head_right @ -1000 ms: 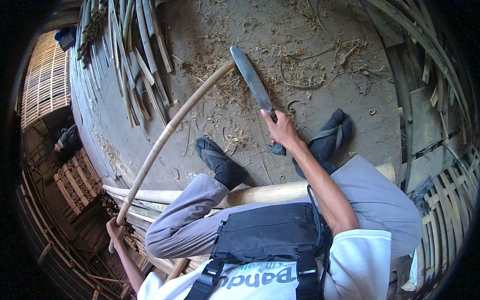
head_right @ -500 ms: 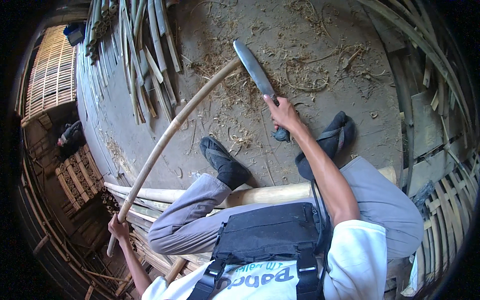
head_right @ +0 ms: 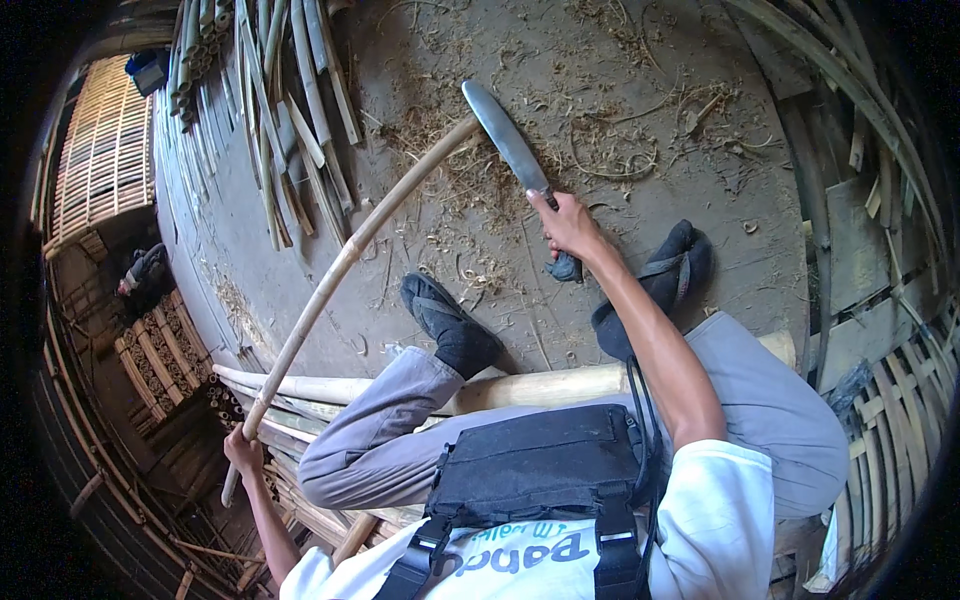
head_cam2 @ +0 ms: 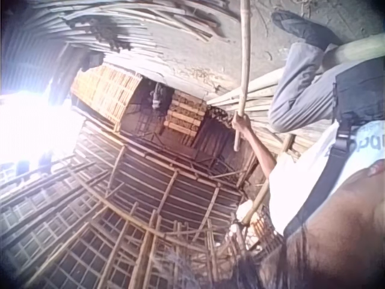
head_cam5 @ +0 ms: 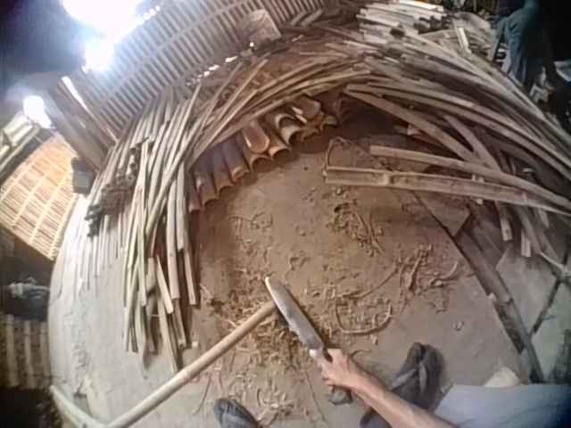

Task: The person scrapes and trims a bamboo strip using a knife, turning and shifting the bamboo to shave its surface and edges.

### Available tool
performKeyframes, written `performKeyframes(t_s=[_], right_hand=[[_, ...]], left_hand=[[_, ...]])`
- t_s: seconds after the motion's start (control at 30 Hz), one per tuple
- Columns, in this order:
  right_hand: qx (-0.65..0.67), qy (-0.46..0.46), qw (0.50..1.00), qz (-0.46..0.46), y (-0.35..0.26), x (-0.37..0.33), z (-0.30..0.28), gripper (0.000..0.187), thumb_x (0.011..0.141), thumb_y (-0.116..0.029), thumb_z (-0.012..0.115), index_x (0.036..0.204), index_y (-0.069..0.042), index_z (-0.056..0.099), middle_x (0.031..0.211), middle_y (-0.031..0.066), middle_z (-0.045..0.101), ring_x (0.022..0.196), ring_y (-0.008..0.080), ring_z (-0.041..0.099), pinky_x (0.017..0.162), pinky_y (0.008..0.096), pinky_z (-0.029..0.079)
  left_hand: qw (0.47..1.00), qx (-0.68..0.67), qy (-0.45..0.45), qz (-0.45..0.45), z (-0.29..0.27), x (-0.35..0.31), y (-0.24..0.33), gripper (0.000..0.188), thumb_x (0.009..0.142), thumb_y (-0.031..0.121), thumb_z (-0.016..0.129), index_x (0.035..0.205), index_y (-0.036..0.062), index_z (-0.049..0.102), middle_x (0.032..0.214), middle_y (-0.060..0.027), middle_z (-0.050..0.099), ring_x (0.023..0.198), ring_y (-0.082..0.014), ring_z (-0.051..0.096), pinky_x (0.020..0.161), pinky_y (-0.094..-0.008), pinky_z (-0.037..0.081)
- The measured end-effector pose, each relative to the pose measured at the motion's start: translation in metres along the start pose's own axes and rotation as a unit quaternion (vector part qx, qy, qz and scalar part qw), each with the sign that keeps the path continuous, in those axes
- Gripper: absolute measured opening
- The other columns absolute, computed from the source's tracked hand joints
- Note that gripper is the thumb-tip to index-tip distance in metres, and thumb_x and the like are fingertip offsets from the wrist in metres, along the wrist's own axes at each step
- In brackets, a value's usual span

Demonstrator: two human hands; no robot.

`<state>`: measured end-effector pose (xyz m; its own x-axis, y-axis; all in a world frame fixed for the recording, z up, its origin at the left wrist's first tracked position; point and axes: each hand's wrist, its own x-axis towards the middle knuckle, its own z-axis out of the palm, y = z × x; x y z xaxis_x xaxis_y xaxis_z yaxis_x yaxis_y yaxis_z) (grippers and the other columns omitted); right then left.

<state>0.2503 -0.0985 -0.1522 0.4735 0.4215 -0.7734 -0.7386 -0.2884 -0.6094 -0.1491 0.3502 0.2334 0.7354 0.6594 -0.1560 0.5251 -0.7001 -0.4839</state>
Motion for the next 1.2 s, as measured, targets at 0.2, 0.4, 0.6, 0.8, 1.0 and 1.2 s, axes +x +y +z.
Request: performKeyframes(t_s=[0.2,0.4,0.6,0.8,1.0,1.2], right_hand=[[-0.140,0.053,0.984,-0.093,0.004,-0.013,-0.014,0.052,0.095,-0.047,0.052,0.086,0.004,0.053,0.053,0.0062,0.052,0.042,0.0164,0.058,0.038,0.0321,0.047],[-0.184,0.104,0.969,-0.128,0.019,-0.025,-0.012,0.049,0.093,-0.047,0.054,0.084,0.002,0.057,0.061,0.0145,0.060,0.057,0.0279,0.065,0.054,0.0398,0.050],[-0.305,0.187,0.897,-0.260,-0.014,-0.071,-0.016,0.034,0.082,-0.032,0.068,0.085,0.000,0.059,0.074,0.0217,0.065,0.075,0.0399,0.065,0.067,0.0474,0.050],[-0.437,0.152,0.849,-0.256,-0.069,-0.121,-0.003,0.038,0.083,-0.029,0.065,0.105,-0.003,0.049,0.076,0.0248,0.064,0.077,0.0417,0.065,0.069,0.0508,0.051],[-0.397,0.164,0.864,-0.262,-0.019,-0.114,0.000,0.041,0.084,-0.033,0.063,0.105,-0.001,0.049,0.081,0.0259,0.064,0.079,0.0453,0.064,0.072,0.0511,0.050],[-0.280,0.178,0.915,-0.231,0.021,-0.101,0.010,0.049,0.088,-0.045,0.058,0.094,0.004,0.056,0.083,0.0292,0.063,0.083,0.0467,0.062,0.074,0.0505,0.049]], left_hand=[[0.978,-0.115,-0.173,0.017,0.004,0.014,0.060,0.024,0.066,0.017,0.071,0.068,-0.0018,0.057,0.052,-0.0135,0.050,0.045,-0.0262,0.050,0.047,-0.0356,0.037],[0.913,-0.327,-0.239,-0.048,0.074,-0.022,0.068,0.016,0.068,0.008,0.066,0.068,-0.0046,0.057,0.049,-0.0070,0.046,0.047,-0.0087,0.038,0.043,-0.0315,0.033],[0.956,-0.284,-0.032,-0.066,0.096,-0.066,0.068,0.022,0.060,0.011,0.066,0.061,0.0014,0.046,0.050,-0.0150,0.037,0.044,-0.0230,0.034,0.044,-0.0368,0.032],[0.972,-0.166,0.158,0.048,0.042,-0.066,0.039,0.023,0.065,0.007,0.067,0.068,0.0031,0.045,0.066,-0.0174,0.050,0.059,-0.0410,0.052,0.051,-0.0483,0.038],[0.989,-0.087,0.122,-0.011,-0.027,-0.081,0.092,0.027,0.073,0.014,0.071,0.073,0.0043,0.046,0.069,-0.0146,0.054,0.064,-0.0402,0.054,0.054,-0.0495,0.037],[0.983,-0.176,-0.035,-0.040,-0.065,-0.108,0.144,0.025,0.078,0.021,0.072,0.086,0.0037,0.055,0.060,-0.0166,0.052,0.057,-0.0355,0.055,0.054,-0.0441,0.039]])
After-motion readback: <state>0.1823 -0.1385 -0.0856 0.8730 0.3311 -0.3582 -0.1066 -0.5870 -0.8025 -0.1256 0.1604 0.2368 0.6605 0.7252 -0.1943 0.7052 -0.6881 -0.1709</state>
